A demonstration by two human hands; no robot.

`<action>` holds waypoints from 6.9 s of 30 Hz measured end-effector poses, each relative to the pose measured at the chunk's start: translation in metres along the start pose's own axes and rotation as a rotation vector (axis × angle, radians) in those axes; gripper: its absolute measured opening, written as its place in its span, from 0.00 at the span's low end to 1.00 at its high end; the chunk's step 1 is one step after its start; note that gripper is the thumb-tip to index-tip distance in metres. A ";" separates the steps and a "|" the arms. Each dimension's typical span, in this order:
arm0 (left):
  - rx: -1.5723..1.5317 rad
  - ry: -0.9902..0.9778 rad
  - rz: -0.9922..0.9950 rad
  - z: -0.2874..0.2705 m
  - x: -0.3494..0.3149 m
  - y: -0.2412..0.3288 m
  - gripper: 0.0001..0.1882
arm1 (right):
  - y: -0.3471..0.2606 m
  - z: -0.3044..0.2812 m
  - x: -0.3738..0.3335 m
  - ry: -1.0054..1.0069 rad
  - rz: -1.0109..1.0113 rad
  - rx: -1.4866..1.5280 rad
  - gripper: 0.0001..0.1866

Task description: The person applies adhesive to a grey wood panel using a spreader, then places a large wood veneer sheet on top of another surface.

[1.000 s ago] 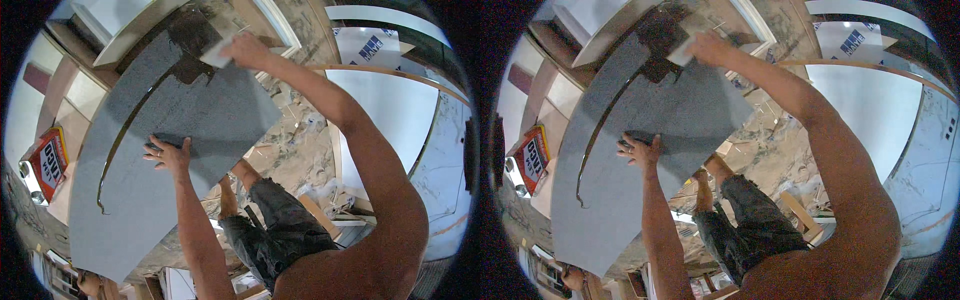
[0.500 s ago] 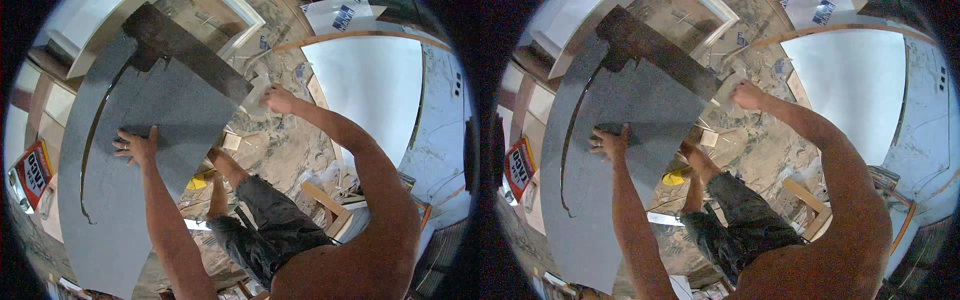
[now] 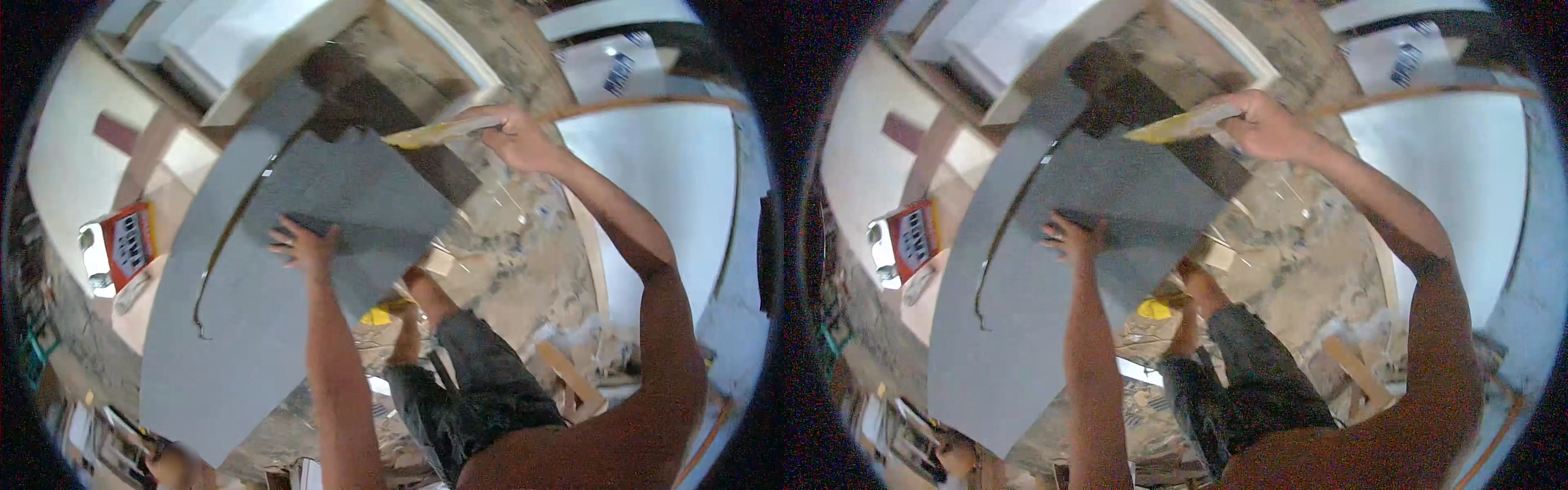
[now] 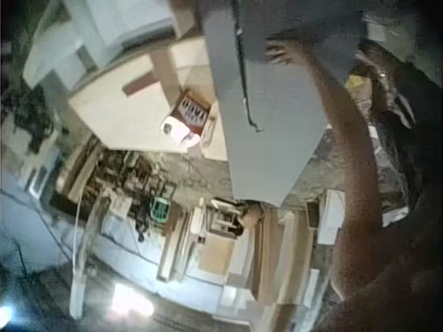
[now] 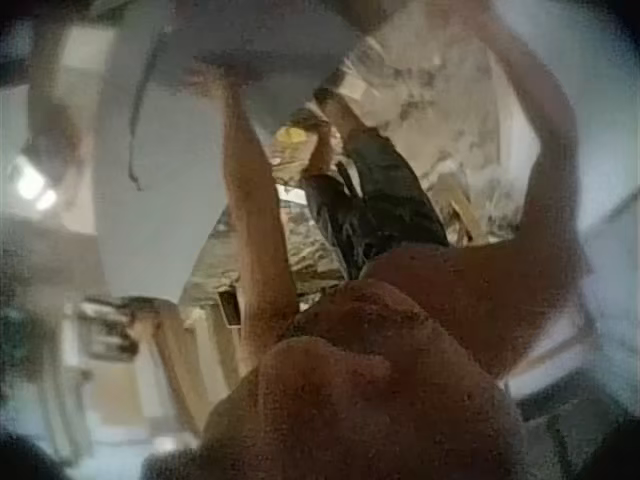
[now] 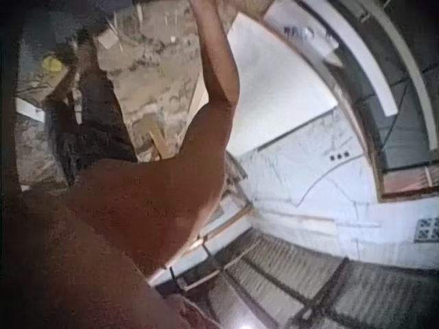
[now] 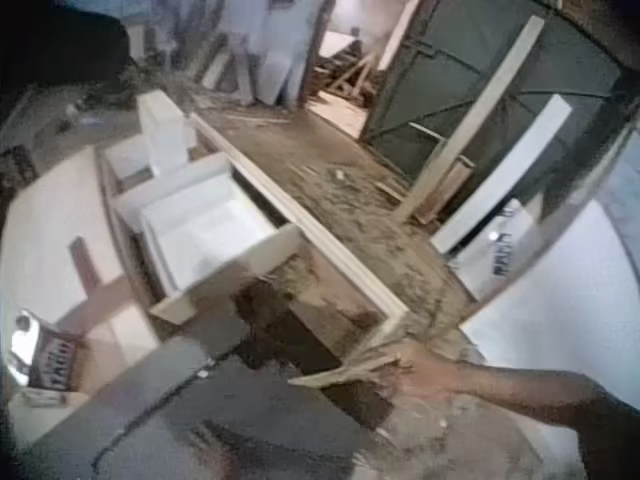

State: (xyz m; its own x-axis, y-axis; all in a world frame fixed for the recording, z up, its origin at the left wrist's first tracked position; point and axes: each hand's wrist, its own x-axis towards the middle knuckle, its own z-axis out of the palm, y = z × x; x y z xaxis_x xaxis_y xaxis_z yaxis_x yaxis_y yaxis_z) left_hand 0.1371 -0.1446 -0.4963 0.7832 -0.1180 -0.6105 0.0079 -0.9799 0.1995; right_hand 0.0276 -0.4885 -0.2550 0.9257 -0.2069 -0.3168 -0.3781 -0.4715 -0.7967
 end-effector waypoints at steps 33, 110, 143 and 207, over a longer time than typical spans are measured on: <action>0.020 -0.139 -0.059 -0.002 0.011 0.019 0.70 | 0.122 0.143 0.255 0.163 -0.496 -0.868 0.25; -0.035 0.047 0.018 0.009 0.003 0.001 0.70 | 0.066 0.123 -0.005 0.151 -0.128 -0.608 0.29; -0.704 -0.687 0.322 -0.177 0.275 0.210 0.52 | 0.093 0.115 0.122 0.138 0.140 -0.402 0.31; 0.178 -0.069 0.068 0.020 -0.068 -0.113 0.73 | 0.042 0.211 0.189 0.174 -0.582 -0.889 0.33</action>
State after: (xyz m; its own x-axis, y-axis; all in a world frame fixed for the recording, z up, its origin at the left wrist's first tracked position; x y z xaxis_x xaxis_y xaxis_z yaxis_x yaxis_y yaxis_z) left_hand 0.0710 -0.0293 -0.4924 0.7337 -0.1893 -0.6526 -0.1584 -0.9816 0.1066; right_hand 0.1898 -0.3660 -0.4571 0.9787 0.1641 0.1235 0.1788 -0.9766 -0.1198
